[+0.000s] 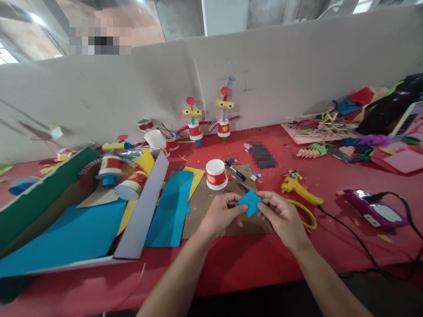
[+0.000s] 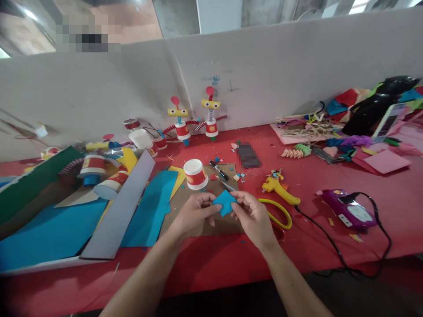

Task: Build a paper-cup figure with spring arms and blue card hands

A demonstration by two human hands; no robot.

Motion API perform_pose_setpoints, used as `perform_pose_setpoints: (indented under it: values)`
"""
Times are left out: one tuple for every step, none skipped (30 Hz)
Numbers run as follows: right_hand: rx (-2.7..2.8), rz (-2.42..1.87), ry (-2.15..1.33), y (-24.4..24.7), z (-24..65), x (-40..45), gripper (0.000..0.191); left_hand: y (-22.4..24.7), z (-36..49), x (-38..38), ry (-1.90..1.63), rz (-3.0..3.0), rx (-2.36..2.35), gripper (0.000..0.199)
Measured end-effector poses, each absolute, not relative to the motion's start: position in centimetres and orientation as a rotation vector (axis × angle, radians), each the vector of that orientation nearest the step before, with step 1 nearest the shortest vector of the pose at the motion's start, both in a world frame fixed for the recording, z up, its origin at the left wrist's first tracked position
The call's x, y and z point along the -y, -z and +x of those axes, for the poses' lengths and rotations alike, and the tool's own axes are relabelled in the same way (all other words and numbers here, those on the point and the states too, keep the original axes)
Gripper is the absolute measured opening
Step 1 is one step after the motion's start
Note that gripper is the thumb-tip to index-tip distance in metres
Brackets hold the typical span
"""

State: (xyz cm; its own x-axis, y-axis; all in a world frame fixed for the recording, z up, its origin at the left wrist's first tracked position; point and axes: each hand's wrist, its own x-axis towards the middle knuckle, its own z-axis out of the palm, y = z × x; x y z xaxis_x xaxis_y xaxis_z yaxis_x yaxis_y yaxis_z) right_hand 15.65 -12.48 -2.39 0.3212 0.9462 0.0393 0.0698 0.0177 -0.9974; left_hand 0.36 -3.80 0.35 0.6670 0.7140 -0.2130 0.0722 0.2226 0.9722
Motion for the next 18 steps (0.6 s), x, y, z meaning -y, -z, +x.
perform_pose_setpoints:
  values:
    - [1.098,-1.391,-0.91,2.2,15.8,12.6,0.028,-0.4,0.3,3.9,-0.488,1.324,-0.743,0.019]
    - [1.182,-1.413,-0.902,2.0,15.9,12.8,0.028,-0.5,0.3,4.0,-0.474,1.365,-0.733,0.015]
    - [1.264,-1.437,-0.885,1.7,16.0,13.0,0.028,-0.6,0.3,4.1,-0.462,1.411,-0.721,0.012]
    - [1.335,-1.461,-0.865,1.4,16.1,13.2,0.029,-0.6,0.3,4.2,-0.446,1.452,-0.706,0.008]
    - [1.385,-1.484,-0.846,1.2,16.3,13.4,0.03,-0.6,0.3,4.3,-0.429,1.475,-0.69,0.007]
    - [1.414,-1.513,-0.829,1.1,16.6,13.6,0.031,-0.5,0.3,4.4,-0.412,1.465,-0.676,0.007]
    - [1.425,-1.558,-0.8,1.1,17.0,13.9,0.031,-0.5,0.3,4.5,-0.404,1.421,-0.671,0.008]
    - [1.434,-1.624,-0.749,1.2,17.6,14.2,0.031,-0.4,0.3,4.5,-0.414,1.352,-0.678,0.01]
    - [1.449,-1.71,-0.675,1.5,18.3,14.6,0.03,-0.4,0.3,4.4,-0.439,1.275,-0.695,0.012]
    - [1.468,-1.826,-0.538,1.9,19.1,15.0,0.028,-0.4,0.3,4.4,-0.474,1.202,-0.723,0.014]
    - [1.534,-1.934,-0.386,2.4,19.9,15.4,0.028,-0.4,0.3,4.3,-0.503,1.147,-0.753,0.016]
    - [1.616,-2.033,-0.24,2.9,20.7,15.8,0.03,-0.4,0.2,4.2,-0.526,1.11,-0.778,0.016]
    - [1.685,-2.117,-0.164,3.4,21.4,16.1,0.035,-0.5,0.2,4.1,-0.544,1.088,-0.791,0.015]
    - [1.748,-2.169,-0.14,3.8,22.0,16.4,0.04,-0.5,0.2,4.1,-0.558,1.079,-0.79,0.014]
    - [1.805,-2.194,-0.141,4.0,22.3,16.5,0.045,-0.6,0.2,4.2,-0.57,1.079,-0.779,0.012]
    - [1.852,-2.196,-0.173,4.1,22.5,16.6,0.049,-0.7,0.2,4.3,-0.583,1.086,-0.764,0.01]
    - [1.89,-2.182,-0.215,4.1,22.5,16.5,0.054,-0.8,0.2,4.5,-0.596,1.096,-0.752,0.01]
    - [1.919,-2.165,-0.254,4.0,22.4,16.4,0.057,-0.8,0.2,4.8,-0.619,1.098,-0.751,0.011]
